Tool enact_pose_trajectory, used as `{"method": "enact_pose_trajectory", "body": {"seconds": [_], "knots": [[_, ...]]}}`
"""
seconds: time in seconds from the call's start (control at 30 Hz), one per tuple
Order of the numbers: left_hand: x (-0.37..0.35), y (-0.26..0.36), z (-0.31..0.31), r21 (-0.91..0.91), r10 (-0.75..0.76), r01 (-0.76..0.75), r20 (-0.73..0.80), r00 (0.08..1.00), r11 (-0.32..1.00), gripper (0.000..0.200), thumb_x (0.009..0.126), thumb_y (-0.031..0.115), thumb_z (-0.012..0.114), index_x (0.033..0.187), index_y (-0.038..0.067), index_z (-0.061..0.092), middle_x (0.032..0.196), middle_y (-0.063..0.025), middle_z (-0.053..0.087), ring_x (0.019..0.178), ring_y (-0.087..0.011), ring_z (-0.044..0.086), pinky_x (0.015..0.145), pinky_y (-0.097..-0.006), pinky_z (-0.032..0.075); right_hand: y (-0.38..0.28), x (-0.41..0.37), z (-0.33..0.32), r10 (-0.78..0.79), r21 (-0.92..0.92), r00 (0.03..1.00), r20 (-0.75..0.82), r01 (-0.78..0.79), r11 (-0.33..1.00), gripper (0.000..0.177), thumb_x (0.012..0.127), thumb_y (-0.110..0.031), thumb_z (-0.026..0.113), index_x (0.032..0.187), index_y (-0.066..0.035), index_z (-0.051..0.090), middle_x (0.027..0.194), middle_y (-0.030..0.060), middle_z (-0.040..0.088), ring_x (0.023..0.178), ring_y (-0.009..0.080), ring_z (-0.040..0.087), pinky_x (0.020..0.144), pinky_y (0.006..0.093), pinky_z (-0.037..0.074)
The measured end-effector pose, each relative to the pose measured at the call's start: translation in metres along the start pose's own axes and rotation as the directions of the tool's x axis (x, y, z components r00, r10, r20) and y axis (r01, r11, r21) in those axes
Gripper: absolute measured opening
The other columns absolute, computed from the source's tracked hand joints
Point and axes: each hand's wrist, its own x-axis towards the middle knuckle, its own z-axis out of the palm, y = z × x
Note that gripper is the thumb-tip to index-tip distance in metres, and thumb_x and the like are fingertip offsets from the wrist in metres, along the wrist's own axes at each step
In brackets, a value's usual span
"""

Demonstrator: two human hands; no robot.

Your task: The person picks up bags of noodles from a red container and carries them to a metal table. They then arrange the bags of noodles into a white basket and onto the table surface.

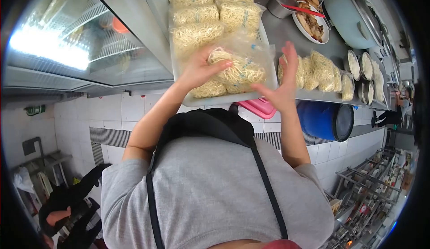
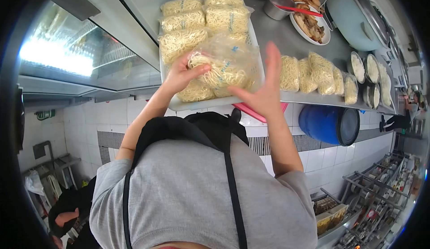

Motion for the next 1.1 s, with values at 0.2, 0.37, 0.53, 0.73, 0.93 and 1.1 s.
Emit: {"method": "enact_pose_trajectory", "body": {"seconds": [0.2,0.37,0.53,0.73,0.93,1.1], "knots": [[0.019,0.015,0.012,0.233,0.133,-0.117,-0.052,0.99,0.965,0.022,0.084,0.017,0.062,0.1,0.002,0.061,0.088,-0.0048,0.061,0.079,-0.0102,0.056,0.069,-0.0251,0.044,0.023,-0.003,0.017,0.393,0.212,0.789,0.472,-0.535,0.818,0.071,0.069,-0.013,0.076,0.127,0.001,0.04,0.114,0.0121,0.057,0.106,0.0211,0.054,0.09,0.0294,0.042],[0.041,0.044,0.003,0.371,0.437,-0.368,-0.119,0.892,0.853,0.022,0.09,0.021,0.051,0.095,0.003,0.063,0.078,-0.009,0.06,0.069,-0.0139,0.055,0.061,-0.0287,0.043,-0.005,0.032,0.015,0.099,0.679,0.987,0.126,-0.159,0.717,0.054,0.073,-0.003,0.072,0.121,0.001,0.047,0.106,0.0072,0.061,0.095,0.0126,0.057,0.082,0.0244,0.045],[0.053,0.027,0.002,0.036,0.142,-0.138,-0.225,0.964,0.99,0.032,0.095,0.026,0.04,0.099,0.003,0.063,0.081,-0.0068,0.062,0.07,-0.0132,0.056,0.065,-0.0279,0.045,0.029,0.027,0.022,0.403,0.162,0.817,0.413,-0.501,0.85,0.024,0.084,-0.012,0.062,0.103,0.002,0.062,0.091,0.0081,0.065,0.088,0.0137,0.061,0.079,0.0249,0.048],[0.036,0.021,0.006,0.345,0.257,-0.193,-0.149,0.955,0.919,0.03,0.094,0.026,0.044,0.099,0.004,0.064,0.089,-0.0107,0.065,0.075,-0.0193,0.062,0.07,-0.0313,0.047,0.021,0.022,0.036,0.405,0.684,0.901,0.153,-0.392,0.615,0.022,0.089,-0.016,0.057,0.093,0.003,0.066,0.088,0.0044,0.066,0.078,0.0097,0.058,0.07,0.0224,0.046],[0.04,0.047,0.008,0.537,0.485,-0.35,-0.13,0.865,0.768,0.031,0.092,0.029,0.048,0.088,0.005,0.067,0.087,-0.0145,0.062,0.077,-0.0291,0.061,0.067,-0.0342,0.047,0.021,0.048,-0.003,0.028,0.077,0.999,0.042,-0.031,0.997,0.016,0.087,-0.013,0.057,0.091,-0.001,0.068,0.078,0.0075,0.067,0.069,0.0111,0.058,0.064,0.0223,0.046],[0.001,0.004,-0.003,0.602,0.372,-0.386,0.154,0.915,0.699,0.037,0.093,0.029,0.045,0.075,0.004,0.066,0.07,-0.0117,0.061,0.063,-0.0243,0.06,0.06,-0.0324,0.046,0.059,-0.021,-0.015,0.038,0.114,0.945,0.326,-0.079,0.99,0.013,0.088,-0.007,0.052,0.088,0.002,0.061,0.074,0.0095,0.063,0.06,0.0131,0.059,0.055,0.0253,0.045]]}}
